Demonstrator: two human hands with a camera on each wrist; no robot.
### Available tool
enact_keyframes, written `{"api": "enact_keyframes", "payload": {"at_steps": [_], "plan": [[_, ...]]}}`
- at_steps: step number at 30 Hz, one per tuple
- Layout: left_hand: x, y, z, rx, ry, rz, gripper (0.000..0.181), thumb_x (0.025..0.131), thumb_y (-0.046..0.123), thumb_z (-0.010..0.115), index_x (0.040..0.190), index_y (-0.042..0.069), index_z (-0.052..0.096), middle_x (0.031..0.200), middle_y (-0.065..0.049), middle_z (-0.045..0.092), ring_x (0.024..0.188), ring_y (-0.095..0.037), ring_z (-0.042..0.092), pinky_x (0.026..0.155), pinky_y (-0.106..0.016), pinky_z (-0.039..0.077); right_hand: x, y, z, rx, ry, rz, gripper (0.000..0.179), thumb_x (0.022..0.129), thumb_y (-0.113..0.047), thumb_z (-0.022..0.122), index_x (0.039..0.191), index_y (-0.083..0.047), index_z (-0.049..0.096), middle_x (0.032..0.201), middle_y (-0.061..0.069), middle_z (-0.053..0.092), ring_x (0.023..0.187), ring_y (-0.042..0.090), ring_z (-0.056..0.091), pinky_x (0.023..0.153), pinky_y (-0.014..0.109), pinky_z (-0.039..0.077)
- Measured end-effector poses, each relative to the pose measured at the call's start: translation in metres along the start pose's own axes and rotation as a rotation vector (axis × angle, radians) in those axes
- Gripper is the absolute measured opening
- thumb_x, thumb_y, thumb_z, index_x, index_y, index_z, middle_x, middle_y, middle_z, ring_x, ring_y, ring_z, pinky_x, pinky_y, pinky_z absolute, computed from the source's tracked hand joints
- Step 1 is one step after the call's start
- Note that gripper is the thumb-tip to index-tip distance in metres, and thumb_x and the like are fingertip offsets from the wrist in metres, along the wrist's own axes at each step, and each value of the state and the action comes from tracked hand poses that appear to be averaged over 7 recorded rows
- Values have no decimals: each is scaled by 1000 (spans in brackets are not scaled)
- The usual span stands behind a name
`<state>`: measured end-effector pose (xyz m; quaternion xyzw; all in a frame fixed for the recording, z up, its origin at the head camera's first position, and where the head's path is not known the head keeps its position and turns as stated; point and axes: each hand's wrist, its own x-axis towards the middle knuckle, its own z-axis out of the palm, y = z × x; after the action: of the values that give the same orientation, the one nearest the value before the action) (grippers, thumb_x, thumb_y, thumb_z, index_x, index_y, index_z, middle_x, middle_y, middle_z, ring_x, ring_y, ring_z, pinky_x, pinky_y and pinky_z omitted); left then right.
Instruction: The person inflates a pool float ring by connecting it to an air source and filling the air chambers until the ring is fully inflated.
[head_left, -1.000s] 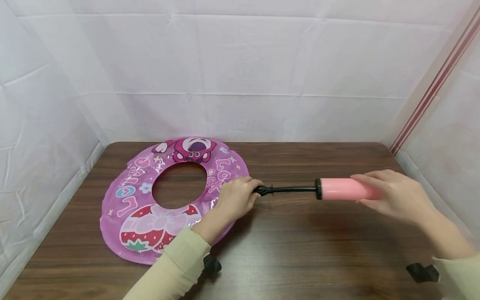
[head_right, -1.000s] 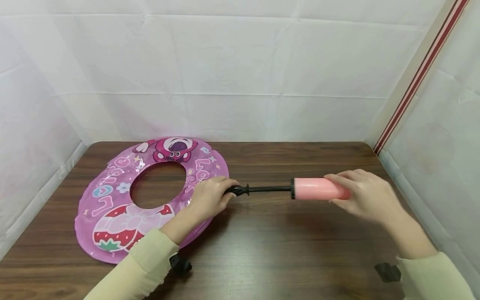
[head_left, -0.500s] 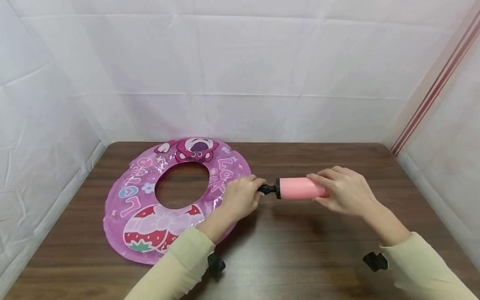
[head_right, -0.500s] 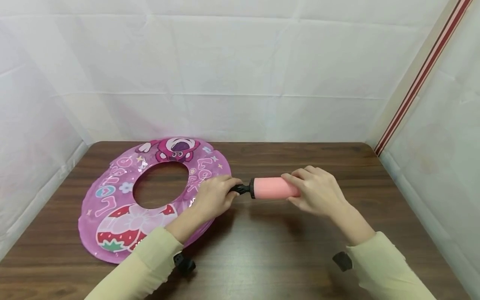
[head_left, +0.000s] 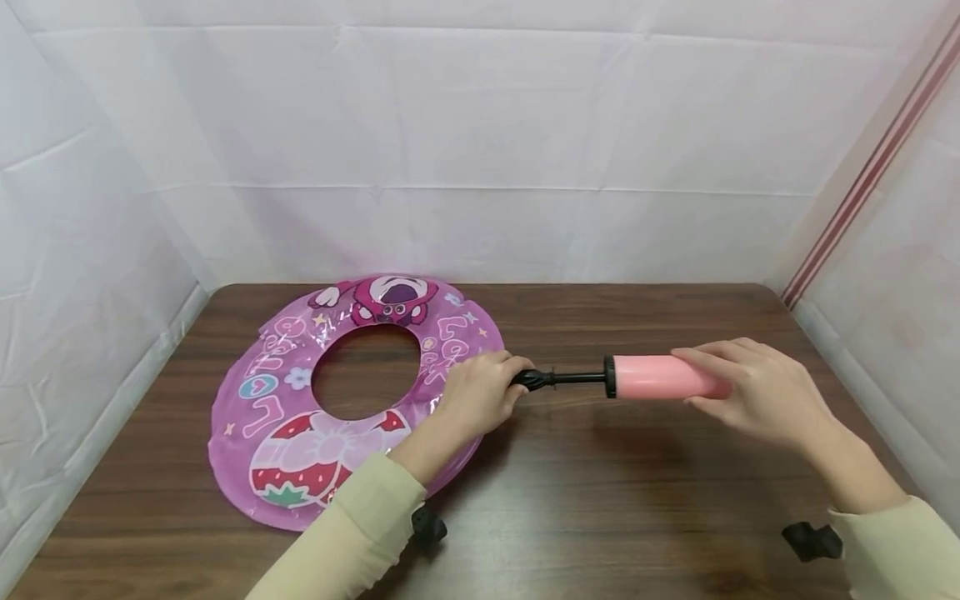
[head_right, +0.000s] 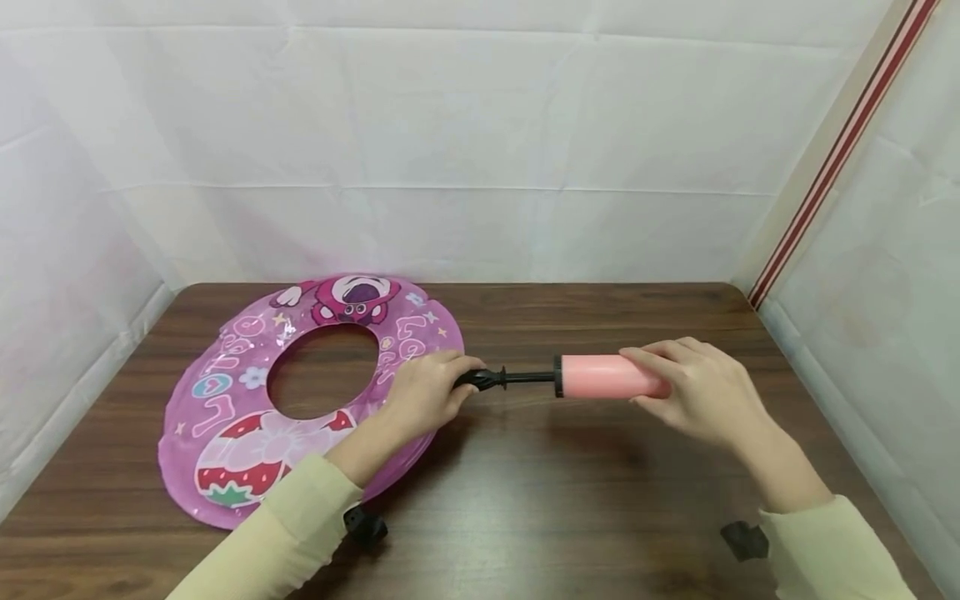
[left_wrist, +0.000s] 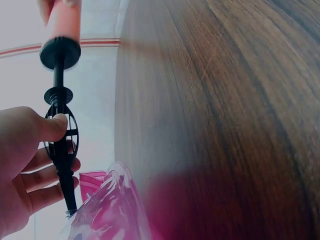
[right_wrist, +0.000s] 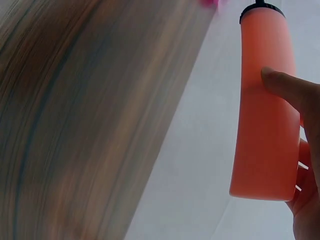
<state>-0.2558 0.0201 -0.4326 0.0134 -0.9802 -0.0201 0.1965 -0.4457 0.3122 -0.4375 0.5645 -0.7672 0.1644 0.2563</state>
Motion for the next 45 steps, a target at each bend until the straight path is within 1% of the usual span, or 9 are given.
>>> {"api": "enact_keyframes", "payload": {"at_steps": [6,13,16,20,23,29,36,40,45], "plan": [[-4,-5,2,18,21,-21,23,79,25,71,101,20,67,88,3,67,74,-19,64,56,-37,49,-21,24,-13,-5,22,44,56,60,-35,79,113,-23,65,101,-1,66,90,22,60,60,43,46],[-2,0,6,24,69,29,23,79,23,71,101,18,68,87,2,67,71,-20,64,54,-35,49,2,4,9,2,81,-94,64,83,-69,36,110,-19,67,93,2,68,82,22,62,59,40,48],[1,4,6,44,89,29,24,78,23,71,100,18,68,87,2,67,71,-20,64,53,-34,49,18,-10,20,5,118,-164,59,81,-65,49,108,-16,68,90,4,68,78,24,62,59,40,49],[3,8,6,48,99,21,24,77,22,72,99,17,69,86,1,67,70,-19,63,53,-34,49,32,-23,28,-3,150,-212,51,63,-40,75,105,-13,68,87,5,67,75,24,61,59,39,49],[3,9,6,38,89,20,24,77,21,72,99,16,68,85,0,67,69,-19,63,53,-34,48,38,-30,33,-8,159,-216,54,55,-32,80,105,-14,68,87,4,67,74,24,60,58,38,48],[1,6,7,37,50,9,23,78,22,72,100,17,67,84,1,65,69,-19,62,52,-34,48,34,-33,40,31,129,-176,55,59,-35,79,110,-16,67,92,3,66,79,23,61,62,37,49],[0,4,6,24,22,11,23,79,21,71,101,16,66,85,0,66,73,-20,63,57,-36,50,13,-10,30,51,72,-108,64,83,-69,34,116,-22,65,97,0,66,84,21,61,63,40,49],[1,5,8,23,30,18,23,79,21,71,101,16,67,86,0,66,73,-19,63,56,-36,50,-2,10,17,26,50,-78,59,79,-67,50,115,-23,65,98,0,67,85,22,62,60,41,49],[0,2,8,26,48,12,23,78,21,71,101,16,66,85,1,66,73,-20,64,57,-37,50,-18,34,-1,2,42,-26,57,61,-40,77,115,-23,65,101,-1,67,91,23,61,58,43,47]]}}
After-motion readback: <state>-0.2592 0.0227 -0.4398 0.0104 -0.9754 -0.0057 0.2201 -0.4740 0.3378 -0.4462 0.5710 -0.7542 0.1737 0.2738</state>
